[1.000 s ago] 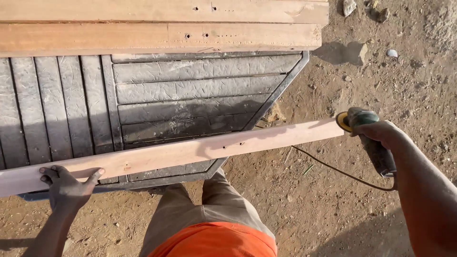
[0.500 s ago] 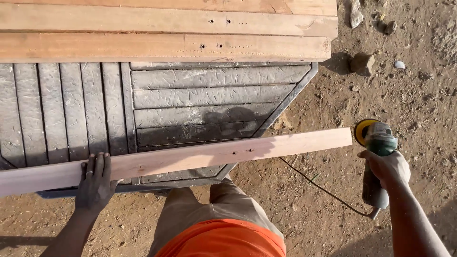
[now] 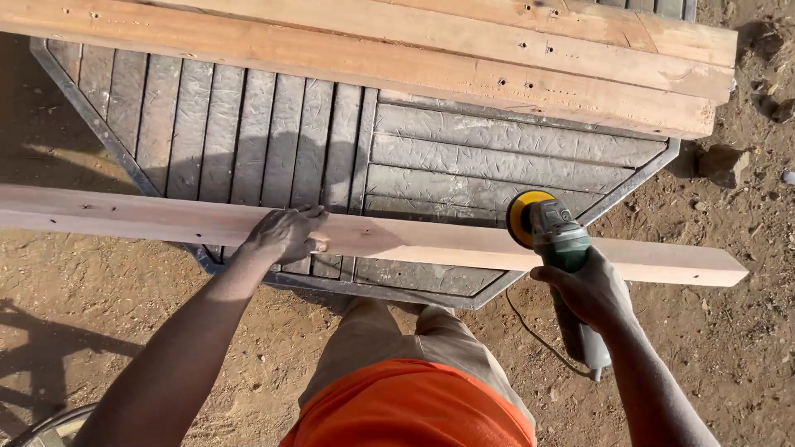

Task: Sanding a wooden plank with an angle grinder and then moving it to a storage rack.

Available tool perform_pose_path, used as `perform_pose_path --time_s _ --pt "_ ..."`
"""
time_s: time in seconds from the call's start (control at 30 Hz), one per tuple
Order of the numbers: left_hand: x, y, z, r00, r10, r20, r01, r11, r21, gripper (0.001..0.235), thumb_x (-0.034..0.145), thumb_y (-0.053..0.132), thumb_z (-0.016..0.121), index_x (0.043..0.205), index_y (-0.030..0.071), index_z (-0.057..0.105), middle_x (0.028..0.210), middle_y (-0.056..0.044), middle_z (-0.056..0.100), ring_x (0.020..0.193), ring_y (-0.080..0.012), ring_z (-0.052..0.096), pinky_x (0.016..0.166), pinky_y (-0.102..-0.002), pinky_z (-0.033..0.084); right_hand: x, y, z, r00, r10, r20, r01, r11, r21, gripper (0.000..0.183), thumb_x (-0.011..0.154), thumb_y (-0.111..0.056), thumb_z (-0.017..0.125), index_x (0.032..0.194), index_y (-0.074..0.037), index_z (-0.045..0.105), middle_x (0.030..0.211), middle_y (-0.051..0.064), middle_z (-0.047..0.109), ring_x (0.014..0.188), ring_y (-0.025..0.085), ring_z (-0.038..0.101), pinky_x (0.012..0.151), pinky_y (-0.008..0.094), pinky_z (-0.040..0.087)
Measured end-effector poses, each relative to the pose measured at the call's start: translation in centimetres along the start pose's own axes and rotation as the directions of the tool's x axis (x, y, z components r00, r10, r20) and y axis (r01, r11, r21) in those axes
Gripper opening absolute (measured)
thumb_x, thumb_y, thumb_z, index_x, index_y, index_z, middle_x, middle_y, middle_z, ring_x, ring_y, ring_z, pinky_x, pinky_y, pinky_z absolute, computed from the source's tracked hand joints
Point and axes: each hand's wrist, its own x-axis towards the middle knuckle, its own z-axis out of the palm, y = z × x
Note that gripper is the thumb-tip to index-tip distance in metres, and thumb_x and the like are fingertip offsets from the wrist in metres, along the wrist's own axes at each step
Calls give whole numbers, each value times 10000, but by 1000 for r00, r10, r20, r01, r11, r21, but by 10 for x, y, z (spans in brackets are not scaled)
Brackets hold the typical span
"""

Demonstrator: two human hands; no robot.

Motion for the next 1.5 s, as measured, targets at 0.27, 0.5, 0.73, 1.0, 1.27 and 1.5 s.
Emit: perform_pose_path --time_s 0.27,0.5,0.73,1.0,1.27,1.5 --pt "0 16 -24 999 -8 -46 6 999 -44 641 858 692 598 1320 248 571 1377 -19 618 1283 -299 586 1113 -475 330 -18 -107 65 970 -176 170 203 967 -154 829 587 -593 885 1200 -78 670 1124 208 733 1165 391 677 970 494 514" --pt "25 17 -12 998 27 -64 -28 1000 0 879 603 537 920 1349 245 561 1392 4 628 1355 -263 526 1186 -540 258 -15 -173 104 947 -215 237 287 898 -335 956 547 -711 840 1248 -86 660 1183 211 730 1202 384 665 981 499 527" --pt "21 21 -21 992 40 -122 -48 997 -57 818 695 698 784 1332 236 563 1394 -14 630 1403 -269 503 1232 -620 90 -8 -193 138 927 -204 316 319 871 -374 891 521 -673 856 1175 -86 709 1133 170 747 1162 350 694 966 456 548" --pt "2 35 -29 931 178 -319 -165 984 65 1079 617 933 570 1460 258 551 1270 -72 659 1258 -311 604 1155 -478 334 17 -151 116 934 -152 323 277 879 -387 838 538 -658 853 1149 -98 732 1116 152 758 1141 329 708 951 440 558" --pt "2 36 6 932 -191 -308 140 974 -178 548 822 555 760 1238 228 618 1275 -10 607 1359 -240 455 1253 -526 95 70 -46 36 948 -56 314 160 936 -315 762 579 -582 865 1172 -126 725 1117 137 752 1142 316 706 948 444 557" --pt "-6 40 -12 946 -247 -210 190 947 -258 540 865 418 686 1379 273 609 1375 -21 602 1375 -298 469 1290 -504 10 146 90 -68 968 103 229 -24 946 -325 902 551 -586 901 1213 -7 697 1154 243 734 1163 384 693 968 507 544"
